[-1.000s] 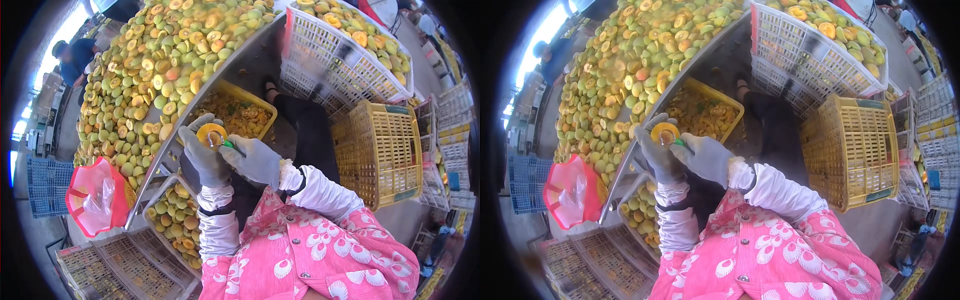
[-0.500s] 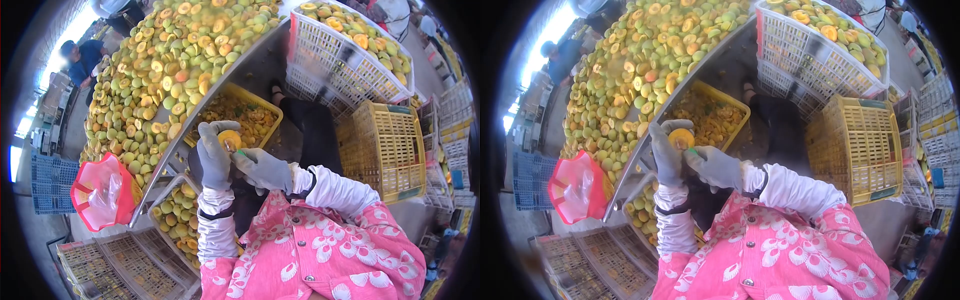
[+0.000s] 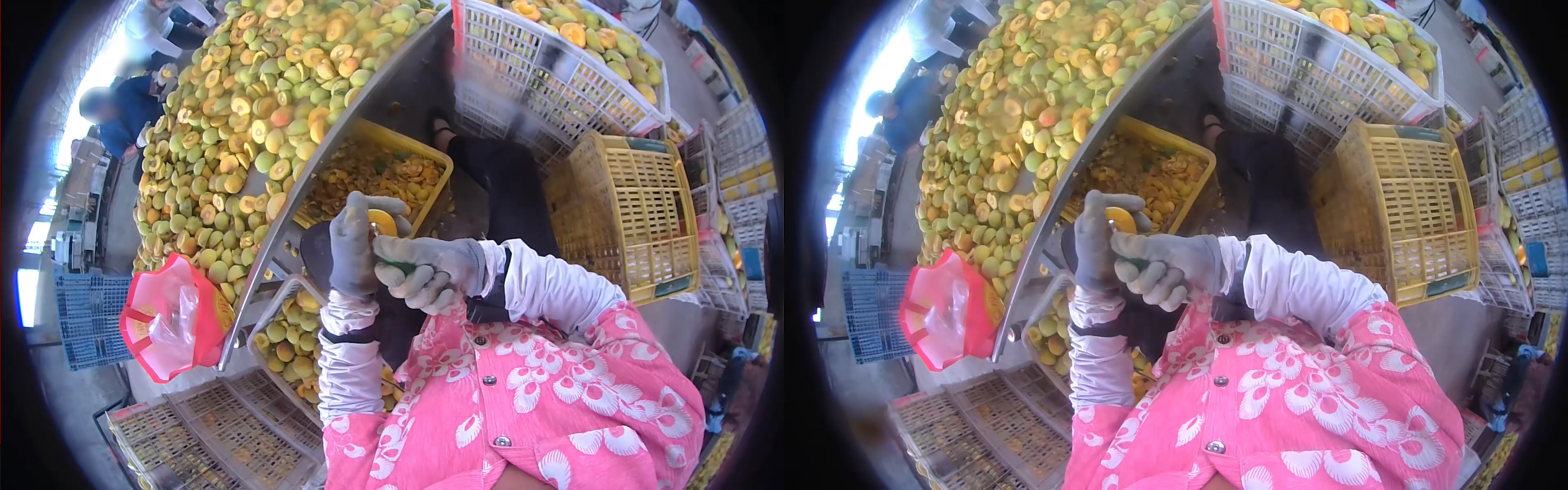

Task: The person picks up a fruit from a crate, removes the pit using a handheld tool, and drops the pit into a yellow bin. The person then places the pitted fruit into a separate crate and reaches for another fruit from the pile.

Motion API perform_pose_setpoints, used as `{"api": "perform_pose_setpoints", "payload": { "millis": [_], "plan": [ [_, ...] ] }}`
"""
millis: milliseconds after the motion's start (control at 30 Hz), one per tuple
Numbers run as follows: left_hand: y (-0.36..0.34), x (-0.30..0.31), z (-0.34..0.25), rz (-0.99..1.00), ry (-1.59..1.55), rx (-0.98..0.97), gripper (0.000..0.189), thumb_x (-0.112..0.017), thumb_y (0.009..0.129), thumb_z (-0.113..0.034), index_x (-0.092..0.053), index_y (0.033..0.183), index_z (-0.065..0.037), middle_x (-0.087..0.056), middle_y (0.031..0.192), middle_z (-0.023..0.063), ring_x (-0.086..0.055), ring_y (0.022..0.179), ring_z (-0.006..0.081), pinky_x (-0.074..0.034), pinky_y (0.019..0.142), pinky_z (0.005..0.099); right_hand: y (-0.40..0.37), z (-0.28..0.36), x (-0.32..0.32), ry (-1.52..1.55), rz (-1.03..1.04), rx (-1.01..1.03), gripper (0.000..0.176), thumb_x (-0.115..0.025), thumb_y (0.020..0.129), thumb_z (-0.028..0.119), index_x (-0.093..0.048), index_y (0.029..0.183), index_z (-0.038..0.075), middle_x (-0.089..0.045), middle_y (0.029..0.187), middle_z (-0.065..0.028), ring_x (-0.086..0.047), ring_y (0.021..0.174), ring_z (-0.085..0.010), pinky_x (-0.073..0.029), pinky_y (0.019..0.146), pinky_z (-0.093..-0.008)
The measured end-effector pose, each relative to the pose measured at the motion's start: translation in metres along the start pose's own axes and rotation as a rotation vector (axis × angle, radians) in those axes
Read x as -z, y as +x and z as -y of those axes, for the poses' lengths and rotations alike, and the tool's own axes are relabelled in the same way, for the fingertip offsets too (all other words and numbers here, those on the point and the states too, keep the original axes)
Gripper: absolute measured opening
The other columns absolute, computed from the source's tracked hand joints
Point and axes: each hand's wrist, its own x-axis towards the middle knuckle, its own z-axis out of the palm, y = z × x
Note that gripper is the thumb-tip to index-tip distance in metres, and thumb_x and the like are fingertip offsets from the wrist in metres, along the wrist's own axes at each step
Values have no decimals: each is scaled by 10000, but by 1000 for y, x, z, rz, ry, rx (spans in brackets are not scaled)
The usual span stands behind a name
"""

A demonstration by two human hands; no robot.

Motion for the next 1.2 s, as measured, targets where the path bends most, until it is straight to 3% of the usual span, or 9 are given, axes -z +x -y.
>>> {"api": "perform_pose_setpoints", "payload": {
  "millis": [233,367,433,467,533,667,867,1067,1200],
  "plan": [
    [12,-4,20,-133,-102,65,675,-361,1004,-596,-635,1061,19,-637,767,98,-610,735,159,-510,671,273,16,11,41,273,266,-36,542,-369,1012,583,-537,902,80,-277,553,89,-236,387,-4,-184,304,-184],
    [44,27,61,-449,-275,-64,668,-349,1005,-601,-561,1160,13,-622,829,92,-601,767,167,-498,668,270,18,35,35,-31,156,67,491,-401,1017,563,-532,898,105,-289,573,86,-274,420,-12,-276,360,-200],
    [39,18,46,-582,-353,-36,608,-330,1037,-536,-560,1151,14,-622,918,89,-604,817,190,-506,735,301,17,43,18,-476,-459,343,427,-456,1025,488,-553,933,82,-416,620,52,-431,492,-67,-399,485,-261],
    [42,21,48,-584,-355,-42,608,-330,1037,-536,-560,1151,14,-622,918,89,-604,817,190,-506,735,301,23,46,25,-482,-456,341,427,-456,1025,488,-553,933,82,-416,620,52,-431,492,-67,-399,485,-261],
    [43,27,50,-638,-168,-229,572,-365,1044,-479,-615,1069,35,-653,943,109,-610,850,201,-495,825,309,39,50,41,-1351,-996,578,379,-513,1013,421,-552,1002,44,-566,720,-14,-569,629,-149,-461,623,-341],
    [39,21,48,-625,-157,-196,540,-403,1038,-459,-633,1063,29,-652,971,102,-603,916,194,-471,867,313,44,42,47,-1769,-1145,621,287,-557,979,307,-494,1026,31,-651,833,-229,-654,807,-424,-479,689,-492],
    [38,20,57,-672,22,-326,340,-515,1020,-317,-620,976,3,-652,938,76,-596,870,151,-479,815,302,49,41,47,-1827,-1255,506,224,-493,977,274,-479,1025,55,-666,895,-240,-635,907,-449,-484,771,-525],
    [14,19,20,-864,23,-98,265,-561,984,-328,-613,972,-68,-611,809,16,-509,579,75,-399,446,219,59,89,130,-1785,-1528,143,338,-447,993,303,-577,1105,13,-686,1024,-249,-662,988,-416,-505,851,-474],
    [-85,114,34,-1029,134,-160,277,-558,975,-312,-589,1094,-64,-613,872,27,-543,607,85,-414,439,210,35,85,146,-1951,-1494,-40,421,-460,976,388,-633,1117,31,-669,1078,-254,-640,1032,-413,-504,884,-473]
  ]
}}
